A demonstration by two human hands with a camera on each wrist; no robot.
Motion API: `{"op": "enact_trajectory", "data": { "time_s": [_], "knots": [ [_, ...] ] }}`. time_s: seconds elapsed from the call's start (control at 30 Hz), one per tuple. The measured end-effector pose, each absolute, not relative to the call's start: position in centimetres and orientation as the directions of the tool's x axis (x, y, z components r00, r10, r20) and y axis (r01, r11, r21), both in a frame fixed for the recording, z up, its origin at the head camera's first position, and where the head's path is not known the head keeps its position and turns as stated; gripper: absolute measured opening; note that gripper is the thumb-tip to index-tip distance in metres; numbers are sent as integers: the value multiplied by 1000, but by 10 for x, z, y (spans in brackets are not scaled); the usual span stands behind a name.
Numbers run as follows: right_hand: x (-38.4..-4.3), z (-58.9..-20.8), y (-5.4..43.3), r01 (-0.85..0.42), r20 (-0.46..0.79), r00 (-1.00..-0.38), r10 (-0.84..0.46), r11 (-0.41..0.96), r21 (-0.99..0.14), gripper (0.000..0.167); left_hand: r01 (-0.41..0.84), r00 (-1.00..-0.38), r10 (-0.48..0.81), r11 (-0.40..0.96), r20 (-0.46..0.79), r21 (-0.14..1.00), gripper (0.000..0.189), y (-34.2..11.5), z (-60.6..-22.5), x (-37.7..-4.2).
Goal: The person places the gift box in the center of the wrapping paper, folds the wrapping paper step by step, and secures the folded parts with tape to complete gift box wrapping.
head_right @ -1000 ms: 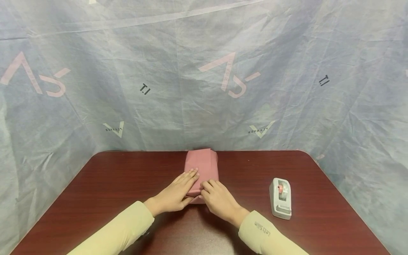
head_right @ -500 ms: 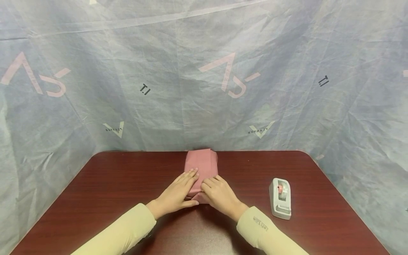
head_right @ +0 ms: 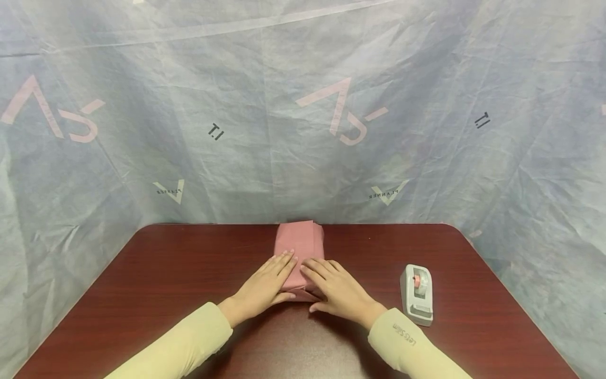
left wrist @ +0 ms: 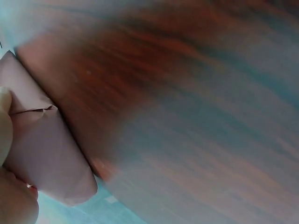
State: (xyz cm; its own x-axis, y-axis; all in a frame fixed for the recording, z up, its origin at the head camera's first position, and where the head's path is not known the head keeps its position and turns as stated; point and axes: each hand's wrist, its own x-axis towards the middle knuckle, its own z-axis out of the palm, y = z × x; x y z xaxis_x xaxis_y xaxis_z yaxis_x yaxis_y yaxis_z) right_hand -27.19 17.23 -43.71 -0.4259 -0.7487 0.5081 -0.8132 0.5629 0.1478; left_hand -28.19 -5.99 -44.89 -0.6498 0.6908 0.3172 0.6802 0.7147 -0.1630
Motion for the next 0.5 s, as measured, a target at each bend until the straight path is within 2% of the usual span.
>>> {"op": "enact_trajectory", "data": {
  "time_s": [0.1, 0.2, 0.37, 0.5],
  "knots": [
    [-272, -441, 178, -773, 429, -495, -756, 608, 180, 95, 687, -644, 694, 709, 322, -156, 73, -60, -449, -282],
    [-272, -444, 182, -749, 373, -528, -763, 625, 219, 94, 700, -627, 701, 698, 341, -148, 72, -60, -450, -283],
    [-274, -445, 184, -740, 359, -513, -780, 614, 276, 89, 723, -607, 705, 681, 366, -113, 70, -61, -450, -282],
    [-275, -445, 184, -747, 378, -496, -782, 606, 274, 86, 750, -589, 714, 658, 379, -73, 60, -61, -450, -281]
  ]
}}
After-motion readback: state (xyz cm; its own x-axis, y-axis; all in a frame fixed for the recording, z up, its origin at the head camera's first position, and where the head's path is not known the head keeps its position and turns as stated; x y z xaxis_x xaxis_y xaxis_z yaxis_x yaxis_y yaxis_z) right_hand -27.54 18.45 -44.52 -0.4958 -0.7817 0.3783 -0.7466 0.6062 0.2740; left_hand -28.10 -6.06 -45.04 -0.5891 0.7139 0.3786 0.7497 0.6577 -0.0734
